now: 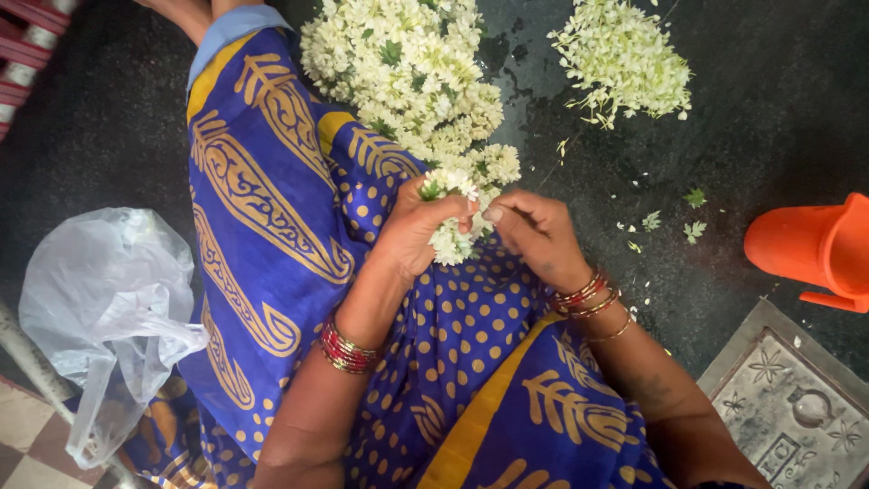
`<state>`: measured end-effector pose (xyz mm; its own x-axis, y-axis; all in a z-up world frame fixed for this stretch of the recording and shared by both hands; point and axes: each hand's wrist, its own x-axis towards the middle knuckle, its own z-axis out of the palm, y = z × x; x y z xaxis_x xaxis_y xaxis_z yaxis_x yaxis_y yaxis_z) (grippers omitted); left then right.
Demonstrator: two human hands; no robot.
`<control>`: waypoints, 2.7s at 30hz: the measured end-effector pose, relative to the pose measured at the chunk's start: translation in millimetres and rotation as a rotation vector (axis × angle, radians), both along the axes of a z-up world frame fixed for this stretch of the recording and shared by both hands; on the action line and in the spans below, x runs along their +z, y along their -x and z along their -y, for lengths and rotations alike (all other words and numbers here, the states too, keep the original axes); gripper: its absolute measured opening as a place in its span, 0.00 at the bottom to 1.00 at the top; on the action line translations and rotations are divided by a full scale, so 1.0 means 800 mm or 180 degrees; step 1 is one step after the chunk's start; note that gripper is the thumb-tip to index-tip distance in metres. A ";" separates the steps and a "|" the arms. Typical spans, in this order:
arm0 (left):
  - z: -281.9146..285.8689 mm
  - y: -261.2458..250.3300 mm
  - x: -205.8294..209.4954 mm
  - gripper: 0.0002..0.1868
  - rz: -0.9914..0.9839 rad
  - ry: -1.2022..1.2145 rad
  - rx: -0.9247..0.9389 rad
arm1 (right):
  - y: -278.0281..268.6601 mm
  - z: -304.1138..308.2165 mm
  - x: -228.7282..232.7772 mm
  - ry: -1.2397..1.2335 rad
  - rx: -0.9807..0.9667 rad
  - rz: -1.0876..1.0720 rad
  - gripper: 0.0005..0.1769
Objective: The person ties small white flowers onto a string by hand while sitting on the floor.
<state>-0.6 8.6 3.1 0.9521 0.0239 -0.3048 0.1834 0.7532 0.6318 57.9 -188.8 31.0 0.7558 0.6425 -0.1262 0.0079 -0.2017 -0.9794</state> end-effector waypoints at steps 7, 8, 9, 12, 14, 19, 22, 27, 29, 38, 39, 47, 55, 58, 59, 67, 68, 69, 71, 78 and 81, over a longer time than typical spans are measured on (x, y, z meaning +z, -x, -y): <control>0.003 -0.005 -0.001 0.07 -0.0263 -0.0670 0.0392 | 0.000 0.023 -0.006 -0.0426 -0.0925 0.0553 0.11; 0.000 -0.007 -0.002 0.07 -0.0373 -0.0863 0.0485 | -0.003 0.040 -0.003 -0.0631 -0.1235 0.0252 0.11; -0.003 -0.007 -0.003 0.08 -0.0485 -0.1055 0.0577 | -0.009 0.060 0.000 -0.0834 -0.1544 -0.0051 0.12; -0.007 -0.002 -0.006 0.07 0.0135 -0.1368 0.0434 | -0.031 0.122 -0.005 -0.1613 -0.1773 -0.0498 0.13; 0.001 -0.003 -0.003 0.09 0.0076 -0.1811 0.0250 | -0.030 0.149 -0.029 -0.1394 -0.1794 -0.0692 0.12; 0.002 -0.004 0.008 0.11 0.0099 -0.2852 0.0046 | -0.032 0.175 -0.104 -0.0685 -0.1425 -0.1327 0.09; -0.005 -0.003 0.012 0.07 0.0023 -0.2060 0.0038 | -0.083 0.161 -0.136 0.1331 -0.0421 0.1561 0.11; -0.017 -0.003 0.015 0.05 -0.0244 -0.1948 0.0216 | -0.166 0.133 -0.170 0.1566 -0.0660 0.2425 0.14; -0.015 -0.005 0.014 0.05 -0.0284 -0.1911 0.0195 | -0.184 0.126 -0.180 0.1589 -0.0646 0.2504 0.17; -0.012 -0.010 0.015 0.05 -0.0617 -0.1800 0.0088 | -0.198 0.141 -0.213 0.1673 -0.0534 0.2619 0.04; -0.011 -0.011 0.015 0.05 -0.0751 -0.1853 0.0041 | -0.208 0.141 -0.213 0.1517 -0.0886 0.2238 0.03; -0.012 -0.009 0.005 0.05 -0.0706 -0.1735 0.0213 | -0.290 0.124 -0.250 0.1296 -0.1056 0.1927 0.11; -0.012 -0.011 0.005 0.06 -0.0685 -0.1577 0.0217 | -0.226 0.155 -0.205 0.1323 -0.1034 0.1282 0.05; -0.009 -0.013 0.005 0.05 -0.0780 -0.1770 0.0054 | -0.217 0.158 -0.190 0.0945 -0.1353 0.0329 0.04; -0.008 -0.013 0.005 0.05 -0.0803 -0.1707 0.0044 | -0.215 0.156 -0.189 0.0947 -0.1369 0.0337 0.04; -0.010 -0.009 -0.001 0.03 -0.0696 -0.1788 0.0161 | -0.213 0.133 -0.213 0.1799 -0.0401 0.2556 0.05; -0.011 -0.008 -0.001 0.03 -0.0685 -0.1758 0.0166 | -0.213 0.135 -0.216 0.1803 -0.0404 0.2554 0.05; -0.010 -0.008 -0.001 0.02 -0.0674 -0.1728 0.0172 | -0.214 0.137 -0.220 0.1894 -0.0292 0.2711 0.02; -0.010 -0.009 0.000 0.02 -0.0650 -0.1730 0.0166 | -0.215 0.143 -0.230 0.1993 -0.0179 0.2859 0.02; -0.009 -0.011 -0.005 0.03 -0.0646 -0.1784 0.0062 | -0.190 0.135 -0.247 0.2201 -0.1295 0.2160 0.07; -0.008 -0.010 -0.004 0.03 -0.0749 -0.1649 0.0091 | -0.180 0.117 -0.241 0.1945 -0.1149 0.2419 0.07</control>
<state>7.2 15.1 0.2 0.8567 0.2516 -0.4503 0.3480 0.3625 0.8646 201.8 -282.4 -161.5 0.9070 0.3488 0.2358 0.4207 -0.7750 -0.4716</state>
